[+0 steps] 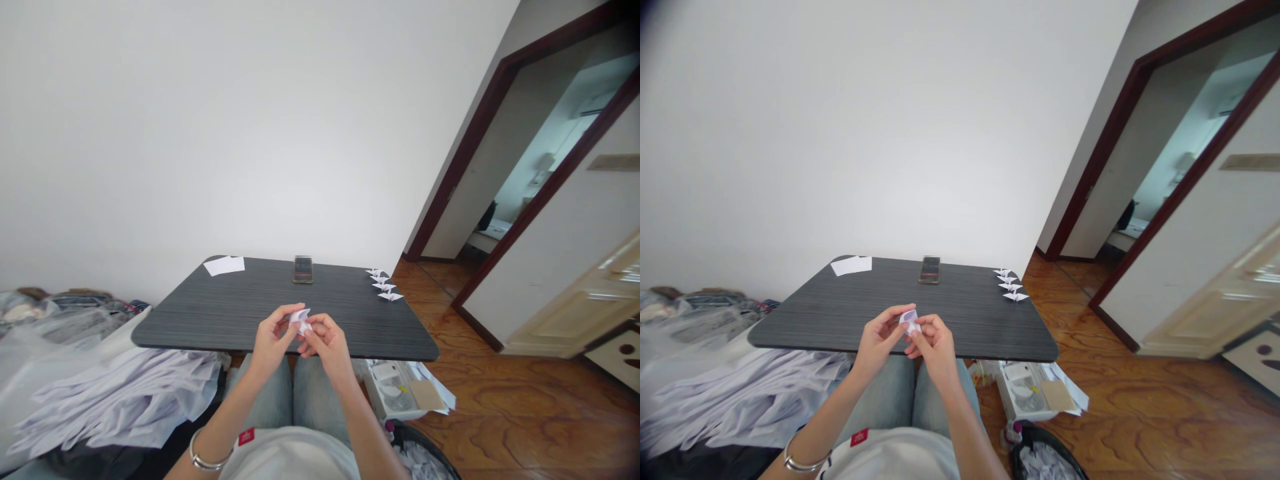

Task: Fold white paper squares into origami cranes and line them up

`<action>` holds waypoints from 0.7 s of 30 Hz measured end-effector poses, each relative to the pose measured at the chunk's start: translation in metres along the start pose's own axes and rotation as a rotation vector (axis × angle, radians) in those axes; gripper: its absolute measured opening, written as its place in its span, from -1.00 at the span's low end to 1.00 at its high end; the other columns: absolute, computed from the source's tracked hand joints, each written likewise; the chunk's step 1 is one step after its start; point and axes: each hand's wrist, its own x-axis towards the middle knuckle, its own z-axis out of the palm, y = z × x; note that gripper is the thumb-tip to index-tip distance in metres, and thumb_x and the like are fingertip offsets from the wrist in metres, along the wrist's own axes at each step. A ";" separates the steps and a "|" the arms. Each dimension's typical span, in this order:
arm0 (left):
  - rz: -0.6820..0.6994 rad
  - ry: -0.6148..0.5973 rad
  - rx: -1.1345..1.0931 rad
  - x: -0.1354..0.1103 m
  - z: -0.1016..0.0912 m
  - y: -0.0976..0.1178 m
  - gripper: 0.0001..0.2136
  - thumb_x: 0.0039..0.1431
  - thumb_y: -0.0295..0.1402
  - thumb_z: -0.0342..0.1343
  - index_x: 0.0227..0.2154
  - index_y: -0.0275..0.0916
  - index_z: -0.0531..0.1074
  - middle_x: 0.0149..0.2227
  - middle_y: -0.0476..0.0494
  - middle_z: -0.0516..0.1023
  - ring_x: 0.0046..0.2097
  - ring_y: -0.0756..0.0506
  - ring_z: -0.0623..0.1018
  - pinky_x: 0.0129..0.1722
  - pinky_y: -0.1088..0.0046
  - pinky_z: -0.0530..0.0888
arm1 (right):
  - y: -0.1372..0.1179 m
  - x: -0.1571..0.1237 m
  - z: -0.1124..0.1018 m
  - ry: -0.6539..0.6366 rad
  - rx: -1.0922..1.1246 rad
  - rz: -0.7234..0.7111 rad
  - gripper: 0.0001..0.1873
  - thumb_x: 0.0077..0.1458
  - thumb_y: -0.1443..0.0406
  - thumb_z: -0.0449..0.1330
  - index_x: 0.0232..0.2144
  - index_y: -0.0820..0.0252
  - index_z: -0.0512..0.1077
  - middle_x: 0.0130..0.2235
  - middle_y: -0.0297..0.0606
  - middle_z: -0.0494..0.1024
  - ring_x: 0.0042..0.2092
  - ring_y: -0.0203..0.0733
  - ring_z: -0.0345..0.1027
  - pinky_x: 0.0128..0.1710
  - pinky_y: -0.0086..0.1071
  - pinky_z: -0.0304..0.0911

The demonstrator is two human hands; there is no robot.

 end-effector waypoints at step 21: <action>-0.311 0.080 -0.163 0.003 0.002 0.001 -0.39 -0.09 -0.44 0.10 0.09 -0.37 0.11 -0.49 -0.06 0.54 -0.46 -0.01 0.51 -0.35 0.46 0.47 | 0.011 0.002 -0.007 0.105 -0.273 -0.116 -0.79 0.02 0.22 0.08 -0.28 0.18 0.24 -0.59 -0.44 0.38 -0.64 -0.40 0.20 -0.68 -0.56 0.11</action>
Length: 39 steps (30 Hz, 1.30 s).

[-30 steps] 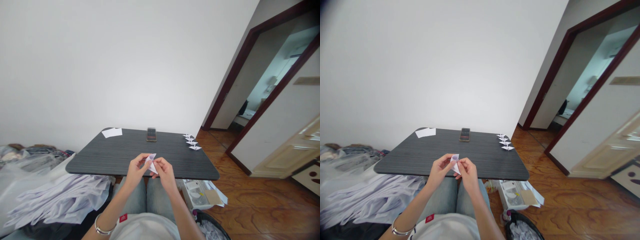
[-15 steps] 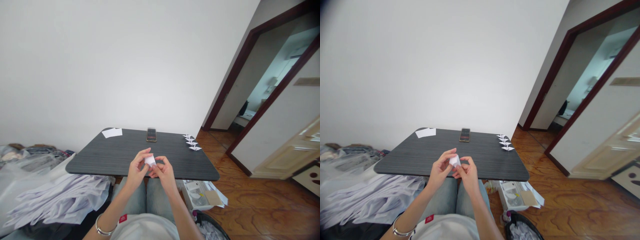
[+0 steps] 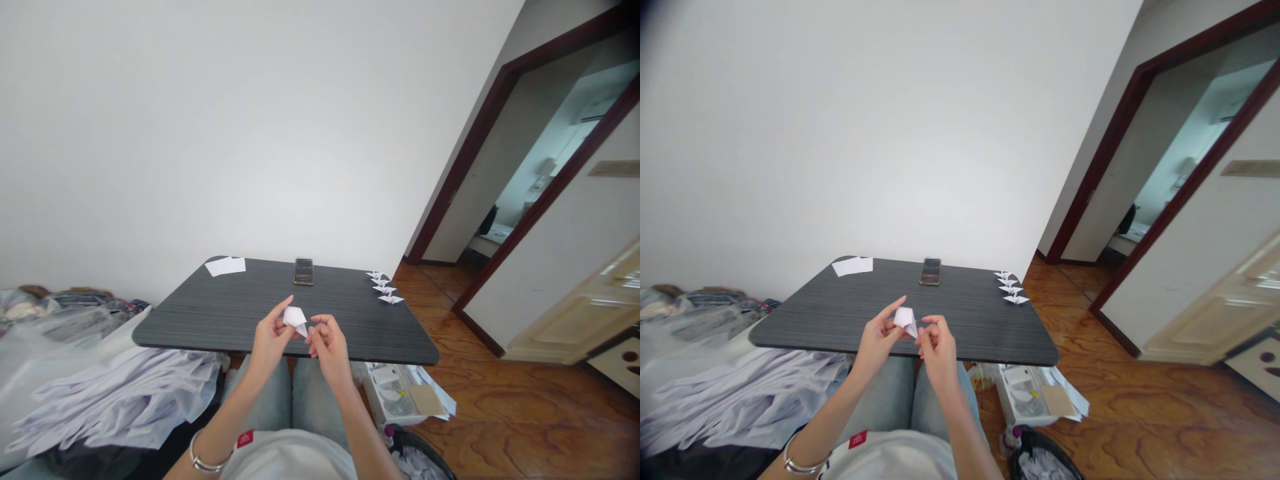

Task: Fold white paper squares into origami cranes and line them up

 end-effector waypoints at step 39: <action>0.156 -0.335 0.607 -0.011 -0.006 0.017 -0.71 0.06 -0.30 -0.02 -0.20 -0.26 0.47 -0.50 -0.09 0.56 -0.53 -0.03 0.48 -0.53 0.57 0.37 | -0.005 0.005 -0.023 -0.133 -0.098 -0.153 -0.84 0.00 0.28 0.10 -0.42 0.16 0.49 -0.56 -0.36 0.40 -0.60 -0.36 0.21 -0.58 -0.48 0.20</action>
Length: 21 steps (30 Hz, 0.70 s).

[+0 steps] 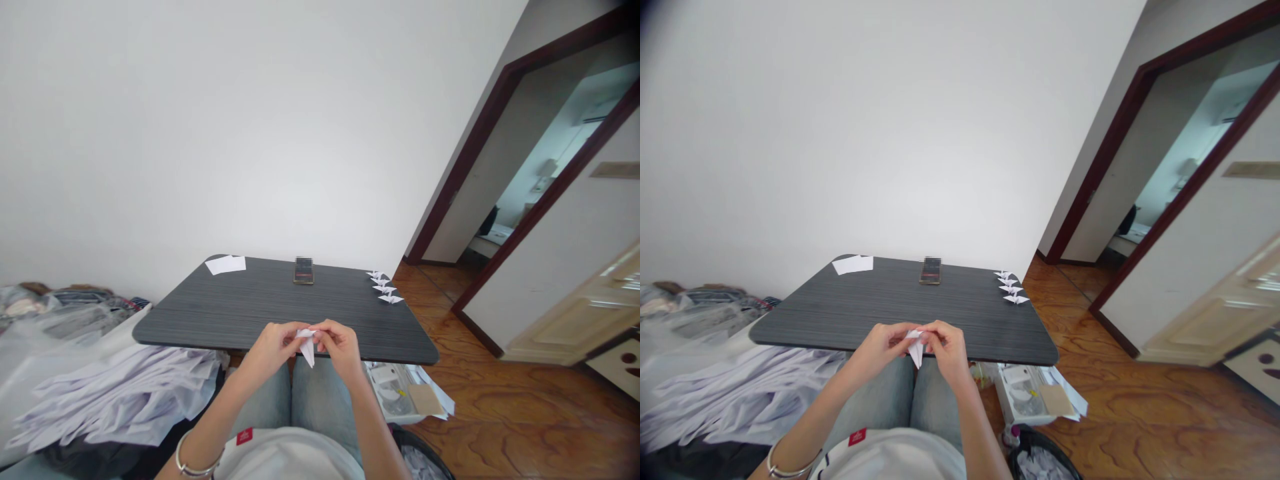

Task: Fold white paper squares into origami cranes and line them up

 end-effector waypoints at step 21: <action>-0.047 0.191 -0.065 0.003 0.004 -0.010 -0.73 -0.02 -0.40 0.02 -0.23 -0.28 0.48 -0.43 -0.13 0.59 -0.48 -0.06 0.54 -0.46 0.48 0.47 | -0.017 -0.006 0.000 0.062 -0.147 -0.219 -0.86 -0.02 0.32 0.15 -0.37 0.11 0.49 -0.44 -0.26 0.49 -0.43 -0.21 0.38 -0.48 -0.38 0.31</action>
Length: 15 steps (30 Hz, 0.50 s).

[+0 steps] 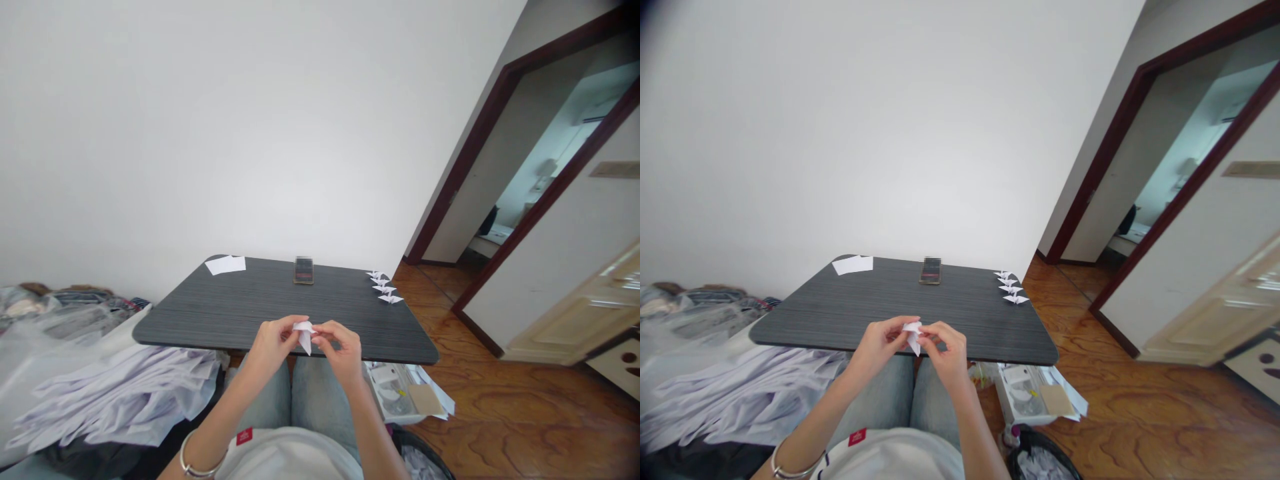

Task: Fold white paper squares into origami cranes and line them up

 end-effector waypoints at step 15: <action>-0.089 0.032 -0.259 0.002 0.000 -0.004 -0.74 0.00 -0.34 0.04 -0.27 -0.33 0.49 -0.38 -0.16 0.57 -0.42 -0.06 0.52 -0.48 0.48 0.48 | 0.000 0.000 -0.002 -0.040 -0.153 -0.153 -0.83 0.03 0.36 0.08 -0.48 0.13 0.47 -0.47 -0.26 0.53 -0.40 -0.21 0.39 -0.40 -0.36 0.27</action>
